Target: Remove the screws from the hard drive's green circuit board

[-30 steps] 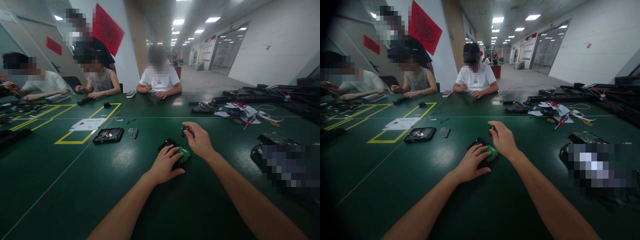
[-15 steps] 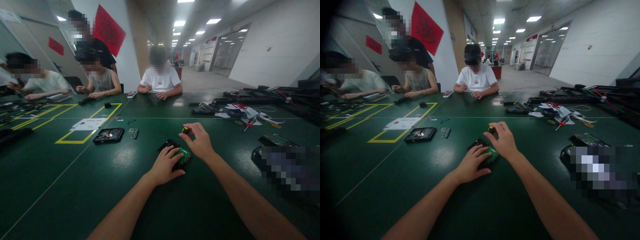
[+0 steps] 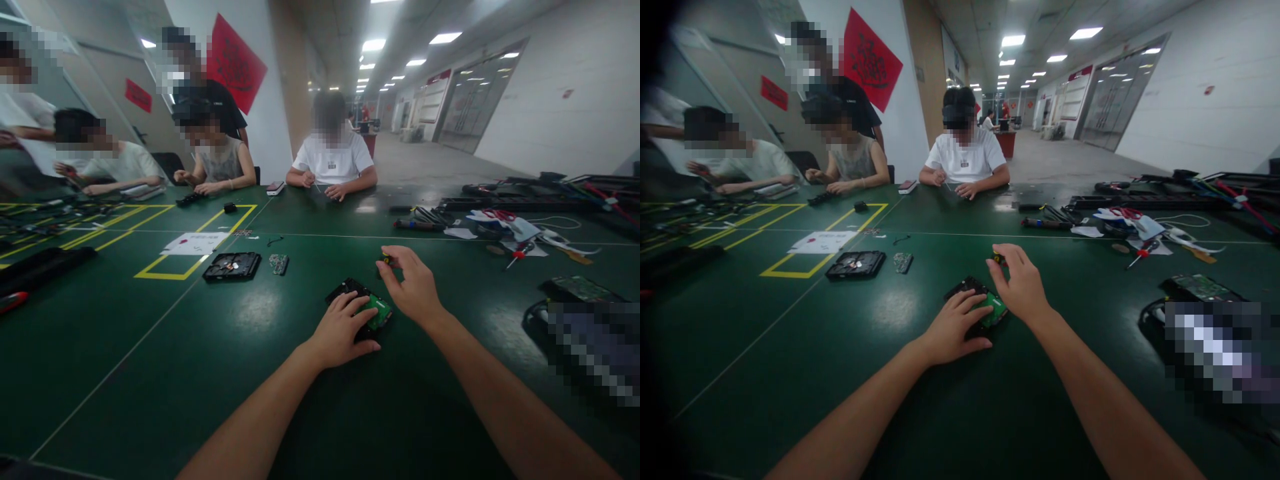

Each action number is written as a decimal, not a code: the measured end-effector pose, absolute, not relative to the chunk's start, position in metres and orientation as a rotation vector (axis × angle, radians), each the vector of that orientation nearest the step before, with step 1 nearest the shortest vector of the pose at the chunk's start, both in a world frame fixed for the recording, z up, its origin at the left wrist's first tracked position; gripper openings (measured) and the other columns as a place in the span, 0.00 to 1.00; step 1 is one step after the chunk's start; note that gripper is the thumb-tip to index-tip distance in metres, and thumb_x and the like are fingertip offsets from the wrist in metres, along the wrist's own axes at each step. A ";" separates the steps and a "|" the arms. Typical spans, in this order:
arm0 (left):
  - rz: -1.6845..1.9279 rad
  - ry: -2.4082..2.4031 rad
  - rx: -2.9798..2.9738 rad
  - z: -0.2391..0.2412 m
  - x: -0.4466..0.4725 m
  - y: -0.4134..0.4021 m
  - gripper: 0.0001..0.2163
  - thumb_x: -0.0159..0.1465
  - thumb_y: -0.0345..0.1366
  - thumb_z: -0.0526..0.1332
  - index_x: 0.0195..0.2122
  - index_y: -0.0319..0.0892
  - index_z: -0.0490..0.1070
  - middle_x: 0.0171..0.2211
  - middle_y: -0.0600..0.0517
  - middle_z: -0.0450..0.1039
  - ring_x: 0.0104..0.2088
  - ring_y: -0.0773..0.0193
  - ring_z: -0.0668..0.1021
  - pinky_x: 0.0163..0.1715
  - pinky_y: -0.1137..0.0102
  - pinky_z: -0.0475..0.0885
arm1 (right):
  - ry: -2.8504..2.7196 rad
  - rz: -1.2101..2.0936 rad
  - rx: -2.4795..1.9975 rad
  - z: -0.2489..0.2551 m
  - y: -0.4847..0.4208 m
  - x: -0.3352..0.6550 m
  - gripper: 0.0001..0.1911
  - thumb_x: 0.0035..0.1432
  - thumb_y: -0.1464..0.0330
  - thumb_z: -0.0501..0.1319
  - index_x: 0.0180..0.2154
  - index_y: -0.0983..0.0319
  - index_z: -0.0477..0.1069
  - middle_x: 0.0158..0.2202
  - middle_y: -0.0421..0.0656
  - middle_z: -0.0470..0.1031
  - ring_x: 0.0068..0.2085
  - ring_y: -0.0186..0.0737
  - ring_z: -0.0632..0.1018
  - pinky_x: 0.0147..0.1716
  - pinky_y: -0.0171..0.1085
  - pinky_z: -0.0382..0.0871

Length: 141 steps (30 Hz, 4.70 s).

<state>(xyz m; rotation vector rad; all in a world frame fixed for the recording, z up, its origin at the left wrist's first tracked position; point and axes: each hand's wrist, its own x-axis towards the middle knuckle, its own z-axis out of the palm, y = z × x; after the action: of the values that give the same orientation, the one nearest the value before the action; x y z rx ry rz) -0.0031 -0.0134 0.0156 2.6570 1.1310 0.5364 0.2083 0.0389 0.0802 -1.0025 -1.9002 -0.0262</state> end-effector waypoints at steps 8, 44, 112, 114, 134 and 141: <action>0.544 1.121 2.637 0.013 -0.003 -0.012 0.35 0.64 0.60 0.65 0.69 0.51 0.63 0.70 0.46 0.60 0.72 0.40 0.57 0.69 0.43 0.54 | -1.824 -0.083 -1.091 0.080 0.038 0.208 0.17 0.62 0.54 0.68 0.46 0.57 0.71 0.41 0.46 0.76 0.37 0.46 0.79 0.38 0.47 0.77; 0.530 1.121 2.658 0.012 -0.003 -0.012 0.35 0.65 0.59 0.64 0.69 0.50 0.63 0.70 0.46 0.60 0.71 0.41 0.58 0.69 0.45 0.54 | -1.876 0.027 -1.026 0.083 0.038 0.210 0.14 0.69 0.65 0.60 0.54 0.56 0.71 0.49 0.48 0.76 0.44 0.47 0.81 0.46 0.50 0.79; 0.524 1.128 2.678 0.013 -0.003 -0.012 0.34 0.66 0.59 0.64 0.69 0.50 0.63 0.70 0.47 0.60 0.71 0.41 0.58 0.69 0.44 0.54 | -1.875 -0.146 -0.954 0.077 0.040 0.205 0.16 0.68 0.67 0.60 0.56 0.58 0.69 0.53 0.52 0.75 0.53 0.51 0.78 0.50 0.50 0.77; 0.531 1.127 2.676 0.013 -0.004 -0.012 0.34 0.65 0.59 0.64 0.69 0.51 0.63 0.70 0.47 0.60 0.71 0.41 0.58 0.69 0.44 0.54 | -1.837 -0.118 -0.963 0.075 0.041 0.205 0.16 0.68 0.68 0.60 0.56 0.58 0.68 0.54 0.52 0.75 0.52 0.50 0.79 0.49 0.49 0.78; 0.535 1.129 2.661 0.012 -0.003 -0.012 0.34 0.65 0.59 0.65 0.68 0.51 0.63 0.70 0.46 0.60 0.71 0.41 0.58 0.69 0.44 0.54 | -1.906 -0.092 -0.948 0.078 0.036 0.205 0.16 0.72 0.66 0.56 0.57 0.57 0.71 0.52 0.50 0.76 0.52 0.48 0.79 0.53 0.49 0.75; 0.528 1.134 2.671 0.012 -0.002 -0.012 0.35 0.65 0.59 0.65 0.69 0.50 0.63 0.70 0.47 0.60 0.71 0.41 0.58 0.69 0.44 0.54 | -1.902 -0.070 -0.954 0.079 0.037 0.204 0.13 0.70 0.64 0.60 0.54 0.57 0.73 0.46 0.48 0.79 0.46 0.47 0.81 0.48 0.48 0.77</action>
<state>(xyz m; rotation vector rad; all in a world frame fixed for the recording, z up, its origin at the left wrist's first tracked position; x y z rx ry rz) -0.0024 -0.0116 0.0120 2.6706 1.1338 0.5278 0.2039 0.0365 0.0789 -0.9537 -1.9024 -0.0695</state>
